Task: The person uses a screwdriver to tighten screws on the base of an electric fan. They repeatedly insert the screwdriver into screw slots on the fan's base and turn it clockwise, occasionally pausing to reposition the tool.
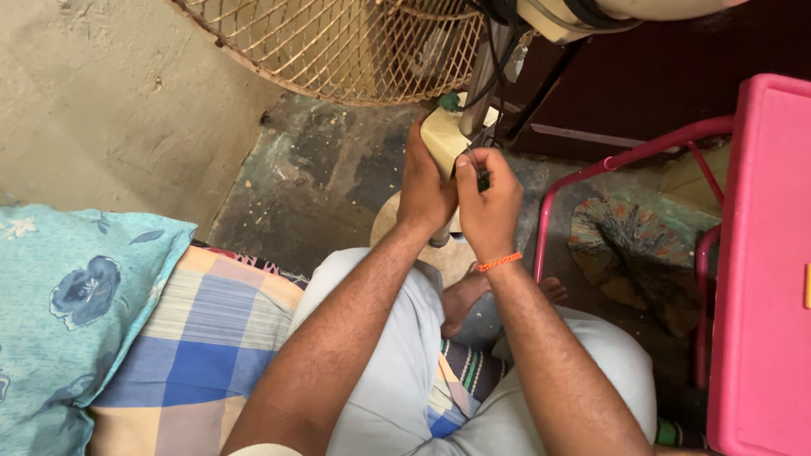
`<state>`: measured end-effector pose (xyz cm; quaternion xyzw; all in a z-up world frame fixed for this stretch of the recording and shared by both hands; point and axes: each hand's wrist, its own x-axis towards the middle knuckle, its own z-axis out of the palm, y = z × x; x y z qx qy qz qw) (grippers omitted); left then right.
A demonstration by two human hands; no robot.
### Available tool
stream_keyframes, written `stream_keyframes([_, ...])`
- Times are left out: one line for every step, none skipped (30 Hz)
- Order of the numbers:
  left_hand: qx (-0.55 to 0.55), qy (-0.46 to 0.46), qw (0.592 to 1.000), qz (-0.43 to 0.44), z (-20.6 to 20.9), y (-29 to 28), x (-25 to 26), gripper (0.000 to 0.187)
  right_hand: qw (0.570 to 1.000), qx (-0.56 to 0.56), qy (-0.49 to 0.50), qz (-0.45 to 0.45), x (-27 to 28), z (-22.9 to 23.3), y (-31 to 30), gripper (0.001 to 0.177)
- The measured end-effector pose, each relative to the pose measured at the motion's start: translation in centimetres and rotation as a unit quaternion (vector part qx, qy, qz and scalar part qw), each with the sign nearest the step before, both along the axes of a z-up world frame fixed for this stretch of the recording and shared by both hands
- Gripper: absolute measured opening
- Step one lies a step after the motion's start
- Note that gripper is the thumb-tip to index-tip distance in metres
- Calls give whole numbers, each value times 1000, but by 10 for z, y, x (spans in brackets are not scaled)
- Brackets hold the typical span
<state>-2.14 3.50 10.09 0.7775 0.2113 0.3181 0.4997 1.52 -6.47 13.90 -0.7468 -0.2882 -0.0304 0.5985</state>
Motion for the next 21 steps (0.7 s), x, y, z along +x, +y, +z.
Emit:
stream_keyframes([-1, 0, 1000, 2, 0, 0, 0, 88, 1000, -2, 16, 6, 1, -1, 1, 15])
stream_keyframes([-1, 0, 1000, 4, 1, 0, 0, 89, 999, -5, 33, 13, 1, -3, 2, 15])
stream_keyframes([-2, 0, 1000, 5, 1, 0, 0, 90, 999, -7, 49, 18, 2, -5, 2, 17])
stream_keyframes([-15, -1, 1000, 7, 1, -1, 0, 90, 997, 2, 66, 28, 3, -7, 2, 17])
stream_keyframes([-28, -3, 1000, 9, 2, -1, 1, 90, 996, 11, 82, 38, 5, -9, 3, 18])
stream_keyframes([-41, -5, 999, 11, 2, -2, 0, 91, 994, 21, 99, 48, 6, -11, 2, 19])
stream_keyframes([-33, -16, 999, 10, 2, -2, 0, 92, 994, 22, 94, 48, 8, -13, 2, 19])
stream_keyframes([-24, -27, 999, 10, 2, -2, 0, 93, 995, 24, 89, 49, 9, -15, 1, 19])
stream_keyframes([-16, -38, 999, 9, 2, -2, 0, 94, 995, 25, 84, 49, 11, -16, 0, 19])
stream_keyframes([-28, -38, 999, 4, 1, -2, 0, 93, 994, 29, 93, 45, 12, -18, -1, 18])
stream_keyframes([-40, -37, 998, -1, 0, -2, -1, 93, 993, 32, 102, 41, 12, -20, -3, 18])
stream_keyframes([-53, -37, 998, -7, 0, -1, -1, 93, 992, 36, 111, 37, 13, -21, -4, 18])
stream_keyframes([-43, -35, 998, -4, -2, -1, -2, 94, 992, 39, 112, 41, 14, -22, -6, 16])
stream_keyframes([-34, -32, 999, -1, -3, 0, -2, 95, 992, 42, 114, 44, 15, -22, -8, 15])
stream_keyframes([-25, -29, 999, 3, -4, 1, -2, 96, 991, 44, 115, 49, 15, -22, -9, 13])
stream_keyframes([-18, -37, 999, -4, -5, 2, -2, 95, 983, 59, 164, 56, 17, -21, -11, 9])
stream_keyframes([-11, -44, 999, -10, -7, 2, -3, 95, 972, 74, 214, 63, 17, -19, -13, 7])
stream_keyframes([-5, -50, 999, -17, -8, 3, -3, 94, 958, 88, 264, 71, 18, -16, -15, 10])
stream_keyframes([11, -44, 999, -13, -9, 4, -4, 94, 961, 78, 253, 77, 17, -11, -18, 13])
stream_keyframes([26, -38, 999, -10, -10, 5, -5, 95, 964, 68, 243, 83, 15, -5, -23, 16])
stream_keyframes([41, -33, 999, -7, -11, 6, -5, 95, 967, 58, 232, 88, 14, 3, -28, 19])
